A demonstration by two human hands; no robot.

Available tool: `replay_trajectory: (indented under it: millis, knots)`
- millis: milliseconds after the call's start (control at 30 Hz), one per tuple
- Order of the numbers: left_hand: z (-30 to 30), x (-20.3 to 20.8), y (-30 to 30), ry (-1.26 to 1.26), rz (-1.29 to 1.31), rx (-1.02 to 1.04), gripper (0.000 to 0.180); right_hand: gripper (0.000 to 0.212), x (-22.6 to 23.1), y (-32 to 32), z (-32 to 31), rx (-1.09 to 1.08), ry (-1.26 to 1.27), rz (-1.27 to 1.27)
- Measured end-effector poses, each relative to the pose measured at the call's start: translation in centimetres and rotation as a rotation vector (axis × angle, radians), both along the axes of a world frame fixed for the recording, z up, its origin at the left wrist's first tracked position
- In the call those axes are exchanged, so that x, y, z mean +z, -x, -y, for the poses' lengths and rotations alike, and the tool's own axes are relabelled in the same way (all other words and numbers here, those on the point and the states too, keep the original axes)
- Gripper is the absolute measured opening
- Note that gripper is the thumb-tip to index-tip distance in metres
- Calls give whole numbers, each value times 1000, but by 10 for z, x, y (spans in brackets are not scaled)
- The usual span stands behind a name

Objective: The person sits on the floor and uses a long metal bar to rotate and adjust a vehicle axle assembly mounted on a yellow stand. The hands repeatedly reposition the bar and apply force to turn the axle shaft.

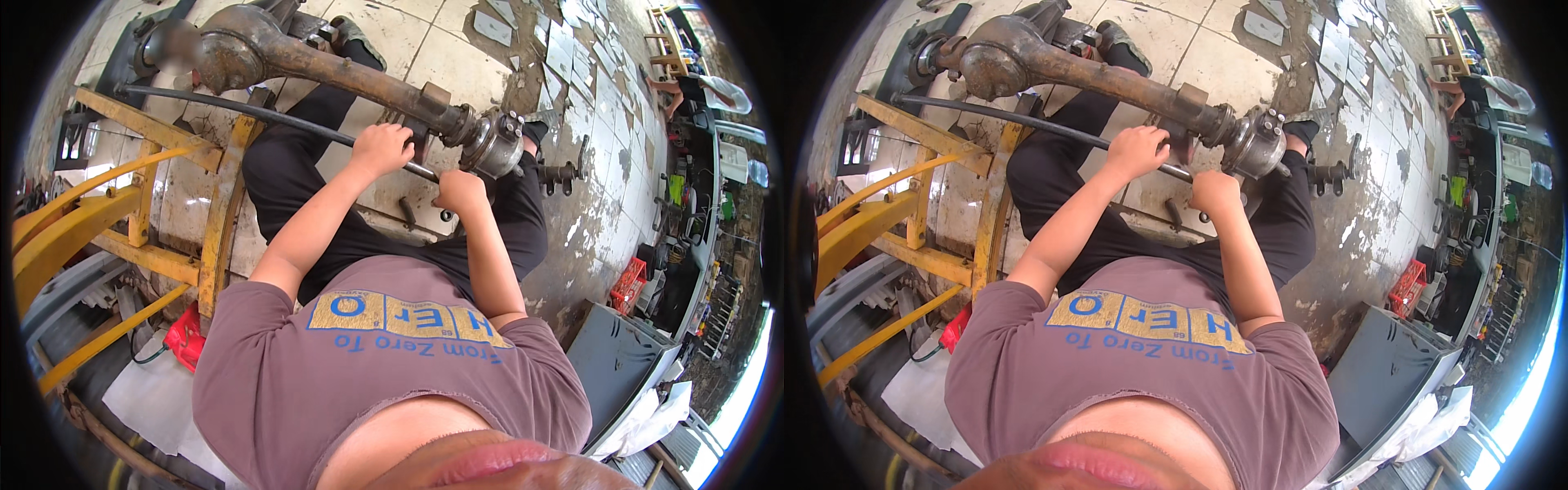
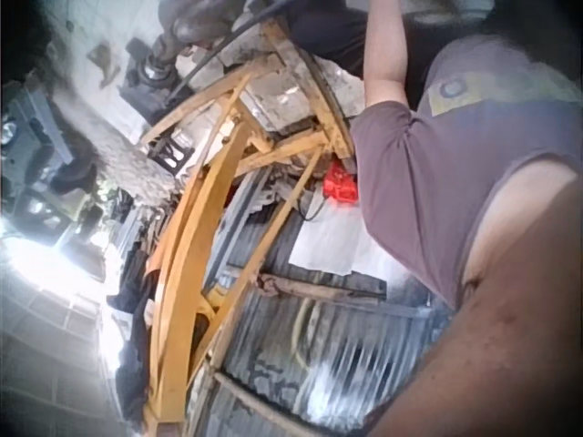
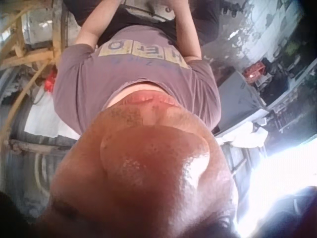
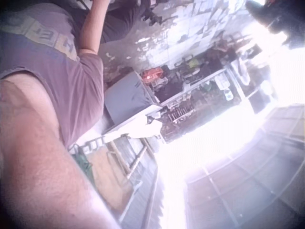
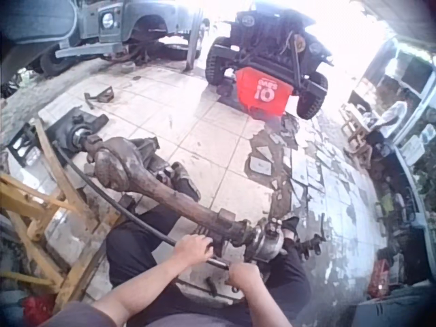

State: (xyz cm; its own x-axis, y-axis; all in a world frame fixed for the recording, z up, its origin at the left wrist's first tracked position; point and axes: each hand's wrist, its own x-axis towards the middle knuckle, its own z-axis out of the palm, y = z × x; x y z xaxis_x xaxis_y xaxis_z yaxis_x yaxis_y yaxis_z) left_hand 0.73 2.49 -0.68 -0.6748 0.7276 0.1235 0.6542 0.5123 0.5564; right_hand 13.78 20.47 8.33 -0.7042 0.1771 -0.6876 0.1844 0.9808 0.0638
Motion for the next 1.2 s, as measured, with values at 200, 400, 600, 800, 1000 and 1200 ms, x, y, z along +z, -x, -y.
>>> replay_trajectory:
  millis: [200,400,600,800,1000,1200]
  knots:
    - [0,9,9,26,-13,2,30,36,2,0,6,41,-8,-39]
    - [7,5,-6,47,1,-7,30,40,20,11,14,25,24,87]
    - [5,6,-5,62,-14,-20,31,47,15,-4,7,35,22,66]
    - [5,4,1,98,-6,12,29,43,12,18,1,58,41,172]
    - [5,5,-6,58,-1,-9,29,45,-4,11,-5,43,50,127]
    - [3,8,5,50,-27,15,29,46,-11,19,1,68,14,74]
